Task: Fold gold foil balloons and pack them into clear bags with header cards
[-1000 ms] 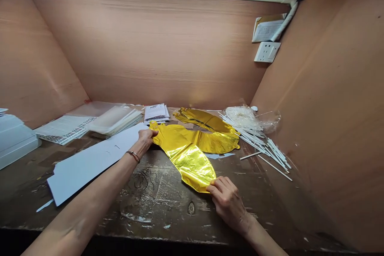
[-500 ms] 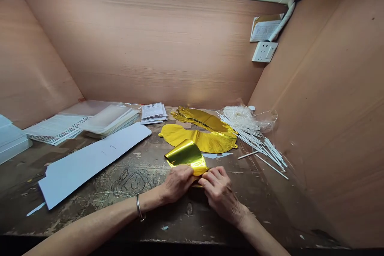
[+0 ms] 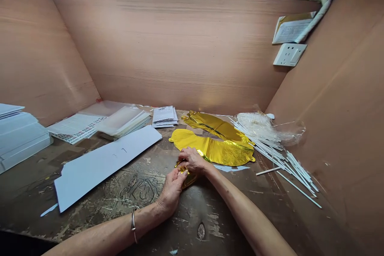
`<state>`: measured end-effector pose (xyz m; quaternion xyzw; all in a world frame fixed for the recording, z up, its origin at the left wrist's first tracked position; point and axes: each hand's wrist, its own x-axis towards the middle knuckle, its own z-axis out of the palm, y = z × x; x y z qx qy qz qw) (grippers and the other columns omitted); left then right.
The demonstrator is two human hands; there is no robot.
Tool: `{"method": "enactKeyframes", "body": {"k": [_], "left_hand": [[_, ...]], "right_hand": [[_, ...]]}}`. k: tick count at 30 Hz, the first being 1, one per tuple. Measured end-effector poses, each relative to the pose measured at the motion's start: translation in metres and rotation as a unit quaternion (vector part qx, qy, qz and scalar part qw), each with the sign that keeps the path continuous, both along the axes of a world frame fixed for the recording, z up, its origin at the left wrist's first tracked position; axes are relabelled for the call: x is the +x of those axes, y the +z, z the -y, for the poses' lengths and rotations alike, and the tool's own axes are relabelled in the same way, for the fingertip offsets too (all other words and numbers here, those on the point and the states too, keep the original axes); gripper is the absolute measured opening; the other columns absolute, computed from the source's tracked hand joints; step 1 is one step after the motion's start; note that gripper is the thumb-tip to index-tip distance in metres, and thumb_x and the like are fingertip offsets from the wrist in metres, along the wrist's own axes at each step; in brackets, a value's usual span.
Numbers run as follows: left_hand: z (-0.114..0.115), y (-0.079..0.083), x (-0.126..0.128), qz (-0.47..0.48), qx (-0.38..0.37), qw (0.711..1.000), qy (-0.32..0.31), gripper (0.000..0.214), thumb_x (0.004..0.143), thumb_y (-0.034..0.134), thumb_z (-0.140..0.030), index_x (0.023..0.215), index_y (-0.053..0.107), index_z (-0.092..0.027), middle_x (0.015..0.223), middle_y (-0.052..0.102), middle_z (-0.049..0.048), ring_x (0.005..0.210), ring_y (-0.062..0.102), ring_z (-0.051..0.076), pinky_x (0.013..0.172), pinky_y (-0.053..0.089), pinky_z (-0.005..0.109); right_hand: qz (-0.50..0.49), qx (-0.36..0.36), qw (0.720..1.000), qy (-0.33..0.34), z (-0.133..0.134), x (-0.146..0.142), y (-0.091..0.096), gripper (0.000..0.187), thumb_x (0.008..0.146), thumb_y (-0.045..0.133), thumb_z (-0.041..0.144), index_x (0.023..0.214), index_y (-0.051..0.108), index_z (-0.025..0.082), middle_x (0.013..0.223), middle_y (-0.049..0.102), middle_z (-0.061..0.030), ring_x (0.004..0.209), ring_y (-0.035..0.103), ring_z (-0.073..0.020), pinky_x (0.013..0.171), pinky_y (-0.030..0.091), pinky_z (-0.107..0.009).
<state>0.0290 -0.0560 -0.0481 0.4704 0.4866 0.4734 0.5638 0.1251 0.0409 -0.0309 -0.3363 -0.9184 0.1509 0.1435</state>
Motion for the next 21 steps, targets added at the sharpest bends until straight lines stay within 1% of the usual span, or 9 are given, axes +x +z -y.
{"method": "enactKeyframes", "body": {"k": [3,6,7,10,12,14,17,19,21], "left_hand": [[0.005,0.010,-0.007,-0.008,0.001,1.000,0.007,0.026,0.077,0.044,-0.032,0.097,0.049,-0.016,0.088,0.061,0.0065,0.082,0.057,0.017,0.070,0.045,0.028],[0.013,0.032,-0.024,-0.194,0.091,0.977,-0.001,0.025,0.079,0.042,-0.026,0.102,0.048,-0.017,0.091,0.060,0.0084,0.086,0.056,0.019,0.075,0.045,0.033],[0.015,0.039,-0.030,-0.263,0.165,0.950,-0.023,0.026,0.079,0.042,-0.025,0.104,0.048,-0.018,0.099,0.058,0.0092,0.094,0.053,0.020,0.082,0.042,0.036],[0.016,0.046,-0.045,-0.401,0.359,0.829,-0.149,0.032,0.079,0.046,-0.028,0.110,0.046,-0.020,0.120,0.047,0.0102,0.115,0.038,0.022,0.098,0.028,0.041],[0.015,0.040,-0.051,-0.450,0.391,0.772,-0.222,0.044,0.077,0.048,-0.039,0.115,0.043,-0.017,0.123,0.043,0.0128,0.118,0.034,0.024,0.100,0.025,0.043],[0.015,0.031,-0.054,-0.487,0.384,0.742,-0.253,0.058,0.075,0.048,-0.048,0.120,0.037,-0.014,0.126,0.040,0.0157,0.121,0.031,0.026,0.100,0.023,0.044],[0.018,0.022,-0.052,-0.522,0.369,0.726,-0.255,0.066,0.073,0.048,-0.051,0.124,0.032,-0.012,0.127,0.040,0.0169,0.122,0.029,0.027,0.101,0.021,0.044],[0.020,0.020,-0.049,-0.529,0.355,0.734,-0.235,0.070,0.071,0.053,-0.051,0.124,0.030,-0.012,0.125,0.042,0.0163,0.120,0.032,0.026,0.100,0.022,0.043],[0.020,0.020,-0.046,-0.527,0.347,0.744,-0.217,0.071,0.069,0.056,-0.049,0.124,0.029,-0.012,0.124,0.044,0.0161,0.118,0.035,0.026,0.099,0.024,0.041]], "right_hand": [[-0.032,-0.006,0.999,-0.006,0.004,0.003,-0.004,0.014,0.072,0.060,0.030,0.081,0.059,0.019,0.083,0.055,-0.0004,0.082,0.045,-0.0144,0.072,0.032,-0.027],[-0.086,-0.024,0.996,-0.009,0.008,0.007,-0.004,0.021,0.073,0.058,0.032,0.090,0.057,0.020,0.086,0.055,-0.0007,0.084,0.046,-0.0145,0.075,0.032,-0.028],[-0.099,-0.030,0.995,-0.010,0.008,0.007,-0.004,0.023,0.073,0.058,0.032,0.093,0.057,0.020,0.086,0.055,-0.0009,0.084,0.046,-0.0145,0.076,0.033,-0.029],[-0.127,-0.051,0.990,-0.022,0.008,0.004,-0.008,0.024,0.071,0.060,0.030,0.092,0.058,0.019,0.085,0.057,-0.0011,0.083,0.048,-0.0148,0.076,0.034,-0.029],[-0.154,-0.084,0.984,-0.037,0.006,0.001,-0.008,0.019,0.073,0.057,0.029,0.088,0.059,0.019,0.083,0.058,-0.0011,0.082,0.050,-0.0146,0.076,0.036,-0.029],[-0.202,-0.116,0.969,-0.078,0.005,0.002,-0.004,0.018,0.078,0.048,0.029,0.087,0.059,0.018,0.082,0.059,-0.0018,0.080,0.052,-0.0142,0.074,0.039,-0.028],[-0.242,-0.077,0.958,-0.135,0.016,0.017,0.010,0.019,0.081,0.043,0.025,0.092,0.056,0.017,0.090,0.058,-0.0046,0.083,0.053,-0.0150,0.075,0.042,-0.030],[-0.195,0.007,0.975,-0.111,0.037,0.033,0.021,0.021,0.077,0.046,0.018,0.096,0.054,0.016,0.095,0.057,-0.0068,0.089,0.051,-0.0168,0.078,0.041,-0.032],[-0.093,0.097,0.989,-0.060,0.065,0.045,0.026,0.026,0.075,0.046,0.011,0.099,0.053,0.016,0.096,0.057,-0.0085,0.091,0.049,-0.0185,0.078,0.040,-0.034]]}}
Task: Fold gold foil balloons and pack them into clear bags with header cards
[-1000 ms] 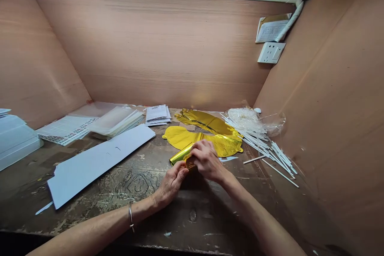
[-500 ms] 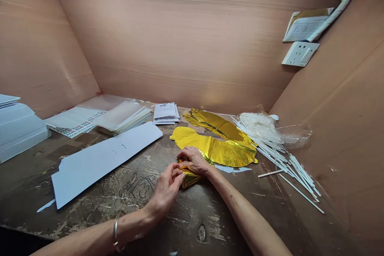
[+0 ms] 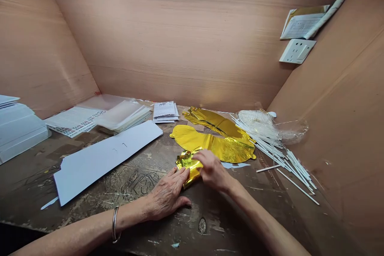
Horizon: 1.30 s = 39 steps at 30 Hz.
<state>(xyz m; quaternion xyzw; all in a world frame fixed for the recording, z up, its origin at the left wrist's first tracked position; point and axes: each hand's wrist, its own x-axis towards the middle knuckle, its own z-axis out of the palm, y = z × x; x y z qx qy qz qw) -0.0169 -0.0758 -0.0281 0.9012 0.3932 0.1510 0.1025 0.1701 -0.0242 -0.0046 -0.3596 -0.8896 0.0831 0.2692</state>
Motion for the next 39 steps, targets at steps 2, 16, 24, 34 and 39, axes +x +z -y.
{"method": "enactKeyframes", "body": {"k": [2,16,24,34,39], "left_hand": [[-0.001,-0.001,0.002,0.011,0.003,1.000,0.007,0.070,0.070,0.056,-0.044,0.124,0.027,-0.012,0.124,0.042,0.0173,0.117,0.037,0.026,0.098,0.026,0.042],[-0.033,0.031,-0.013,-0.016,-0.024,0.982,-0.185,0.033,0.073,0.053,-0.045,0.094,0.052,-0.020,0.088,0.058,0.0028,0.085,0.049,0.018,0.083,0.028,0.030],[-0.039,0.012,-0.021,0.056,-0.129,0.984,-0.112,0.054,0.069,0.059,-0.039,0.118,0.044,-0.024,0.092,0.056,0.0018,0.088,0.044,0.019,0.075,0.035,0.026],[-0.067,-0.008,0.020,0.288,-0.242,0.901,0.215,0.013,0.058,0.056,-0.010,0.070,0.056,-0.013,0.062,0.059,-0.0005,0.057,0.051,0.011,0.049,0.034,0.019],[-0.075,0.006,0.023,0.264,-0.257,0.893,0.257,0.020,0.047,0.056,0.001,0.062,0.053,-0.012,0.065,0.061,0.0006,0.057,0.051,0.010,0.047,0.033,0.017]], "right_hand": [[0.115,0.076,0.990,0.017,0.027,0.003,-0.001,0.031,0.076,0.043,0.008,0.104,0.052,0.014,0.097,0.057,-0.0102,0.089,0.049,-0.0203,0.077,0.039,-0.037],[0.015,0.060,0.998,0.027,0.043,0.024,-0.035,0.027,0.082,0.039,0.011,0.098,0.060,0.019,0.098,0.062,-0.0065,0.084,0.053,-0.0160,0.073,0.045,-0.030],[-0.230,-0.243,0.931,-0.145,0.039,0.035,-0.037,0.021,0.076,0.050,0.028,0.083,0.067,0.018,0.078,0.065,-0.0019,0.074,0.056,-0.0163,0.067,0.043,-0.027],[-0.046,-0.201,0.892,-0.403,0.011,0.006,-0.023,0.017,0.069,0.052,0.030,0.079,0.058,0.017,0.060,0.058,-0.0008,0.059,0.051,-0.0146,0.052,0.028,-0.022],[-0.021,-0.207,0.934,-0.289,0.010,0.010,-0.020,0.016,0.075,0.045,0.029,0.080,0.058,0.020,0.067,0.060,-0.0006,0.063,0.053,-0.0139,0.057,0.031,-0.022]]}}
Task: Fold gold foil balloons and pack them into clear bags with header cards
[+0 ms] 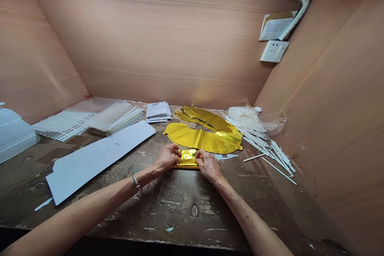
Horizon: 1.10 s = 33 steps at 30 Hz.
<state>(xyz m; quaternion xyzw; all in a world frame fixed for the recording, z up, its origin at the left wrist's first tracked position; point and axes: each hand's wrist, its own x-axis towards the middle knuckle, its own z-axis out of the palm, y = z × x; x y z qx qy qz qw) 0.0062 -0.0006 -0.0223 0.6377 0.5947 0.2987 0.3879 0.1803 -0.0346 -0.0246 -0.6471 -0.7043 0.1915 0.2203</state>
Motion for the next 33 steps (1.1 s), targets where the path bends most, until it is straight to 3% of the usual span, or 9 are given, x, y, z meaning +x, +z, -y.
{"method": "enactKeyframes", "body": {"k": [4,7,12,15,19,25,28,30,33], "left_hand": [[-0.006,-0.001,-0.002,0.004,-0.036,0.999,-0.001,0.024,0.045,0.056,0.003,0.064,0.054,-0.012,0.066,0.062,0.0012,0.053,0.051,0.009,0.043,0.033,0.017],[-0.010,-0.002,-0.004,0.001,-0.058,0.998,-0.007,0.025,0.045,0.057,0.002,0.067,0.055,-0.011,0.066,0.062,0.0016,0.048,0.049,0.009,0.040,0.032,0.017],[-0.004,0.009,-0.009,-0.006,-0.060,0.998,-0.032,0.021,0.057,0.059,-0.011,0.078,0.059,-0.011,0.065,0.061,0.0021,0.050,0.050,0.011,0.045,0.037,0.021],[0.012,0.023,-0.013,-0.066,0.081,0.989,-0.104,0.027,0.059,0.062,-0.023,0.085,0.060,-0.016,0.082,0.062,0.0032,0.075,0.054,0.017,0.065,0.040,0.026],[0.022,0.042,-0.020,-0.205,0.254,0.925,-0.195,0.010,0.068,0.051,-0.019,0.068,0.061,-0.016,0.078,0.060,0.0035,0.082,0.050,0.018,0.078,0.034,0.032],[-0.014,0.060,-0.042,-0.021,0.010,0.979,-0.203,0.016,0.062,0.059,-0.026,0.057,0.060,-0.011,0.048,0.048,-0.0019,0.048,0.043,0.009,0.047,0.032,0.021],[-0.020,0.060,-0.061,0.019,-0.071,0.976,-0.204,0.022,0.060,0.060,-0.032,0.059,0.061,-0.010,0.050,0.052,0.0004,0.045,0.045,0.010,0.046,0.035,0.022],[-0.014,0.054,-0.082,-0.035,-0.041,0.982,-0.179,0.029,0.064,0.057,-0.038,0.066,0.064,-0.010,0.059,0.059,0.0046,0.054,0.052,0.016,0.051,0.040,0.026],[0.002,0.040,-0.126,-0.206,0.112,0.968,-0.090,0.046,0.066,0.055,-0.048,0.099,0.061,-0.015,0.107,0.057,0.0124,0.097,0.049,0.030,0.080,0.038,0.040]], "right_hand": [[-0.012,-0.009,0.987,0.157,0.010,0.011,0.001,0.023,0.071,0.054,0.029,0.093,0.057,0.021,0.086,0.060,-0.0012,0.077,0.052,-0.0150,0.065,0.036,-0.023],[0.099,0.085,0.977,0.167,0.022,0.010,-0.001,0.026,0.073,0.052,0.020,0.098,0.055,0.020,0.088,0.057,-0.0050,0.081,0.049,-0.0174,0.070,0.036,-0.027],[0.271,0.267,0.910,0.164,0.029,-0.005,0.002,0.017,0.076,0.045,0.012,0.085,0.059,0.016,0.096,0.055,-0.0103,0.090,0.043,-0.0217,0.080,0.029,-0.036],[0.274,0.300,0.894,0.189,0.021,-0.011,0.011,0.017,0.077,0.041,0.011,0.076,0.057,0.015,0.075,0.057,-0.0064,0.076,0.044,-0.0178,0.081,0.027,-0.037],[0.216,0.319,0.900,0.205,0.007,-0.016,0.031,0.017,0.077,0.039,0.012,0.070,0.055,0.015,0.073,0.057,-0.0063,0.077,0.045,-0.0177,0.083,0.026,-0.035],[0.036,0.108,0.981,0.160,-0.013,-0.032,0.055,0.024,0.079,0.039,0.027,0.058,0.045,0.018,0.053,0.046,0.0013,0.052,0.040,-0.0108,0.053,0.029,-0.022],[-0.085,0.012,0.981,0.173,-0.022,-0.041,0.049,0.027,0.075,0.043,0.032,0.052,0.037,0.018,0.049,0.039,0.0040,0.048,0.037,-0.0085,0.045,0.026,-0.020],[-0.136,-0.032,0.974,0.179,-0.028,-0.045,0.038,0.028,0.074,0.043,0.034,0.052,0.036,0.018,0.047,0.037,0.0049,0.045,0.035,-0.0075,0.042,0.026,-0.019],[-0.168,-0.054,0.972,0.156,-0.039,-0.045,0.015,0.029,0.072,0.043,0.038,0.052,0.038,0.018,0.046,0.037,0.0053,0.043,0.035,-0.0069,0.041,0.026,-0.019]]}}
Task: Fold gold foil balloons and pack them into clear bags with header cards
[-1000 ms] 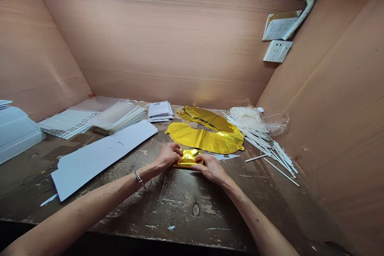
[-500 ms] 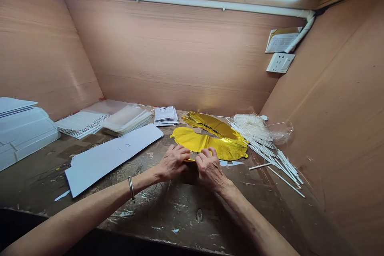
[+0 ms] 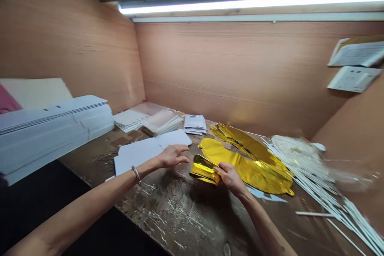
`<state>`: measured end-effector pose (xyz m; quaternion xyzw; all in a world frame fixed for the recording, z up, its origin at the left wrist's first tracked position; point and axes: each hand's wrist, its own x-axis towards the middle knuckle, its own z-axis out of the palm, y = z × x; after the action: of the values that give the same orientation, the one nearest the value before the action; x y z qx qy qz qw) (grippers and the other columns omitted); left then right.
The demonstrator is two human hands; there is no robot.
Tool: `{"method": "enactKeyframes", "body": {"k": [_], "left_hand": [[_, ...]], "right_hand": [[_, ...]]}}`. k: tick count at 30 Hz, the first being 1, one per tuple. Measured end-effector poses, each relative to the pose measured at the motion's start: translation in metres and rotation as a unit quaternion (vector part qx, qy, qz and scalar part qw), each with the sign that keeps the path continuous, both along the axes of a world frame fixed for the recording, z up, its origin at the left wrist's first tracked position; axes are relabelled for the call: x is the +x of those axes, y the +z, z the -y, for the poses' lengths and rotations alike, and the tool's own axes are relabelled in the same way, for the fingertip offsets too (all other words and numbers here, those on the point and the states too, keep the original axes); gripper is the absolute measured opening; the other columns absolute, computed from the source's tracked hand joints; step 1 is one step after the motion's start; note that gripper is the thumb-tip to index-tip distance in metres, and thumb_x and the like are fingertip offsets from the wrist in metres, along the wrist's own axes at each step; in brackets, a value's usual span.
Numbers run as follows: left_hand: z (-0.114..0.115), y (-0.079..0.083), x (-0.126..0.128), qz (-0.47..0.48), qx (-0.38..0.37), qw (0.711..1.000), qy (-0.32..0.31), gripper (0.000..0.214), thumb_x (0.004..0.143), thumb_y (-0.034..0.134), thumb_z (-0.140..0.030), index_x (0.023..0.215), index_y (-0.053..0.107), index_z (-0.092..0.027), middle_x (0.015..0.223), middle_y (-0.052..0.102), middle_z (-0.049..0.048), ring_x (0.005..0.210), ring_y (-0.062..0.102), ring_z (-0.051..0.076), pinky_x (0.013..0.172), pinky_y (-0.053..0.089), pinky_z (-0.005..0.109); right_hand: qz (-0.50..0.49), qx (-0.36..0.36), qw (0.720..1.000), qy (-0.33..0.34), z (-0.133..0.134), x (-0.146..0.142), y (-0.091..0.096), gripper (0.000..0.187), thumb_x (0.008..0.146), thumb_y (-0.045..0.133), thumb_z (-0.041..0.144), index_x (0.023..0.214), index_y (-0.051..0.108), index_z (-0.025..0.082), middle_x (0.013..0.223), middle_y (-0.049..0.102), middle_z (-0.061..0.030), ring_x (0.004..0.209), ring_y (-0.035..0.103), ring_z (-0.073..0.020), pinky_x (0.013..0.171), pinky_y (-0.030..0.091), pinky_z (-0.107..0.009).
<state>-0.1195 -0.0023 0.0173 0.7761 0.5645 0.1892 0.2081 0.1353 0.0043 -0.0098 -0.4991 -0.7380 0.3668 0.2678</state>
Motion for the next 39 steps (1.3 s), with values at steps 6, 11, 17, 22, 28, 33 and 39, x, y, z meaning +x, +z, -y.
{"method": "enactKeyframes", "body": {"k": [6,11,17,22,28,33,39], "left_hand": [[0.025,-0.033,-0.080,-0.211,-0.009,0.971,0.111,0.081,0.067,0.041,-0.067,0.130,0.028,-0.018,0.139,0.016,0.0176,0.126,0.007,0.037,0.093,0.009,0.059],[0.026,-0.035,-0.093,-0.213,0.040,0.973,0.084,0.073,0.066,0.043,-0.065,0.118,0.040,-0.014,0.126,0.037,0.0173,0.118,0.029,0.033,0.093,0.023,0.047],[0.025,-0.023,-0.092,-0.211,0.065,0.974,0.053,0.034,0.081,0.037,-0.043,0.089,0.052,-0.014,0.097,0.053,0.0114,0.092,0.047,0.024,0.079,0.035,0.034],[0.021,-0.016,-0.090,-0.184,0.053,0.979,0.076,0.024,0.082,0.039,-0.033,0.077,0.054,-0.016,0.086,0.055,0.0082,0.082,0.050,0.020,0.073,0.035,0.028],[0.020,-0.008,-0.091,-0.138,0.045,0.987,0.064,0.026,0.059,0.065,-0.039,0.064,0.052,-0.016,0.085,0.053,0.0016,0.081,0.048,0.018,0.068,0.032,0.024],[0.023,-0.005,-0.094,-0.108,0.032,0.993,0.038,0.032,0.055,0.067,-0.039,0.057,0.045,-0.015,0.074,0.048,-0.0016,0.073,0.045,0.015,0.062,0.030,0.021],[0.026,-0.004,-0.102,-0.044,0.001,0.999,-0.016,0.039,0.048,0.070,-0.037,0.051,0.037,-0.016,0.067,0.043,-0.0036,0.063,0.040,0.011,0.058,0.028,0.020]], "right_hand": [[-0.019,-0.055,0.998,-0.031,-0.017,-0.011,-0.029,0.031,0.070,0.043,0.045,0.055,0.037,0.019,0.045,0.036,0.0067,0.038,0.036,-0.0070,0.037,0.027,-0.019],[-0.015,-0.045,0.998,-0.030,-0.020,-0.028,-0.032,0.030,0.069,0.043,0.046,0.056,0.039,0.019,0.045,0.035,0.0071,0.038,0.037,-0.0073,0.038,0.027,-0.020],[-0.020,-0.049,0.998,-0.028,-0.020,-0.030,-0.034,0.031,0.070,0.043,0.047,0.055,0.038,0.020,0.044,0.034,0.0074,0.037,0.037,-0.0072,0.038,0.026,-0.020],[-0.017,-0.037,0.999,-0.024,-0.019,-0.029,-0.035,0.034,0.071,0.044,0.049,0.056,0.038,0.019,0.044,0.034,0.0070,0.039,0.036,-0.0071,0.039,0.026,-0.019],[0.011,-0.015,1.000,-0.016,-0.017,-0.029,-0.034,0.033,0.073,0.043,0.047,0.056,0.038,0.019,0.044,0.035,0.0062,0.041,0.038,-0.0084,0.041,0.026,-0.020],[0.043,0.048,0.998,-0.028,-0.011,-0.033,-0.032,0.032,0.073,0.042,0.045,0.055,0.042,0.019,0.048,0.042,0.0035,0.048,0.041,-0.0109,0.045,0.027,-0.021],[0.055,0.047,0.997,-0.016,-0.010,-0.036,-0.032,0.029,0.071,0.045,0.044,0.057,0.048,0.019,0.051,0.047,0.0018,0.052,0.044,-0.0126,0.047,0.028,-0.022]]}}
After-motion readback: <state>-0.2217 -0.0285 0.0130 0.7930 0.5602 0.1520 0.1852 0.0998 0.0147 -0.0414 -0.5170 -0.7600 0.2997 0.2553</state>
